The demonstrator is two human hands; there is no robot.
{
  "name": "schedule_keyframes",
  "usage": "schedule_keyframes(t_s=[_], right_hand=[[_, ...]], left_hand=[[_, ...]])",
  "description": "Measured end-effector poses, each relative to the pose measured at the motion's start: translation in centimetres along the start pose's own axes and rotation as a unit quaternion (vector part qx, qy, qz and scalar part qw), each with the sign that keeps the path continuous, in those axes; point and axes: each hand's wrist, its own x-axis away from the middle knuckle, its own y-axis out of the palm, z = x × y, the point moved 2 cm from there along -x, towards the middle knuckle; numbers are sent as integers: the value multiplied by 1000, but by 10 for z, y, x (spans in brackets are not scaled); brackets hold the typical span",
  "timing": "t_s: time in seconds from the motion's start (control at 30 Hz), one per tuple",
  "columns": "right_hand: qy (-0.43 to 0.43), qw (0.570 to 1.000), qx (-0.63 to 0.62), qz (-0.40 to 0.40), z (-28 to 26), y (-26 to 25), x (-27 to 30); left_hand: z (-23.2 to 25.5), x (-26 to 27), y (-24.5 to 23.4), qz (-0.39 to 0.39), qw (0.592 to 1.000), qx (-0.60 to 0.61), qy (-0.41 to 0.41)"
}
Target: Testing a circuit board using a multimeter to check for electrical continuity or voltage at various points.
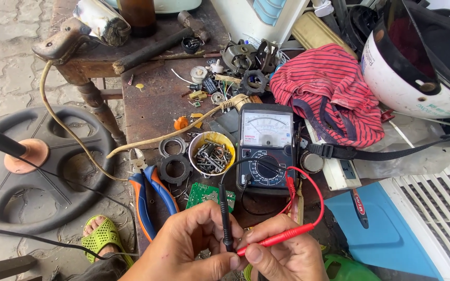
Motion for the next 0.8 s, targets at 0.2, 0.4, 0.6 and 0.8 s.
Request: schedule_keyframes(t_s=[0.2, 0.4, 0.6, 0.8], right_hand=[[50, 998, -17, -46, 6, -8, -2], [55, 993, 66, -78, 10, -20, -3], [5, 998, 64, -12, -13, -30, -6], [-74, 995, -20, 68, -47, -66, -24]], left_hand=[[4, -1, 0, 0, 991, -122, 51], [4, -4, -4, 6, 958, -284, 39], [32, -19, 10, 82, 913, -385, 103], [20, -81, 41, 120, 751, -594, 261]])
